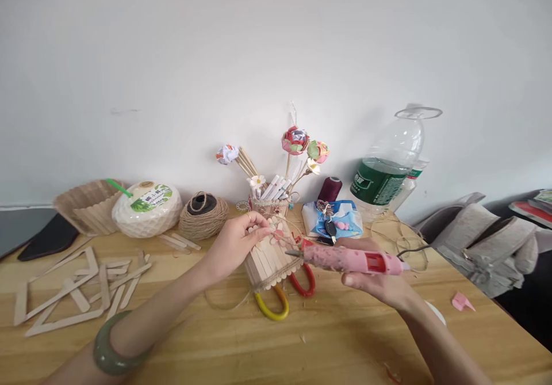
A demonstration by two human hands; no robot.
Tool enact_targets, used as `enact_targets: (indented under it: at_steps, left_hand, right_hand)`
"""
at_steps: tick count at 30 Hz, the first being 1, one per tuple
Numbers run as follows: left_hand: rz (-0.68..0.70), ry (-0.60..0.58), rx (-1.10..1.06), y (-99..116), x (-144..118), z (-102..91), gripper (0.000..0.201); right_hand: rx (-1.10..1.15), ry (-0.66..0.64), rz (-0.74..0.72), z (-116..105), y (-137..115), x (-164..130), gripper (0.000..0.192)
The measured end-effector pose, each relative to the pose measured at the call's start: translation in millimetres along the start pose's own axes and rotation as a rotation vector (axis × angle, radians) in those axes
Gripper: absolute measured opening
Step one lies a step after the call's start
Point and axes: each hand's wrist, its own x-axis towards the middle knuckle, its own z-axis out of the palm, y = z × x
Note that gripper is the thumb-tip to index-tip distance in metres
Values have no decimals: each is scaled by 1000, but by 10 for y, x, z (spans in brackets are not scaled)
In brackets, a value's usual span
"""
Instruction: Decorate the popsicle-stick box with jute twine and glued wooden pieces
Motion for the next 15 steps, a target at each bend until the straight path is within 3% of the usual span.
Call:
enact_targets:
  at_steps: [5,8,12,14,15]
  left_hand:
    - [-29,-9,26,-36,31,-13,20]
    - [-85,-18,49,-56,47,-24,24]
    - [-134,-61,35,-96,56,-40,29]
    - [-141,-74,48,-110,55,-48,32]
    - [-142,-81,58,-113,54,-51,33]
  right_hand:
    - [68,15,-20,126,117,36,43]
    - [45,128,-29,43,124,8,45]
    - [10,261,-50,-322,28,-48,56]
    - [25,538,-170,-588,-59,-53,53]
    - [27,614,-199,-734,-113,-47,49]
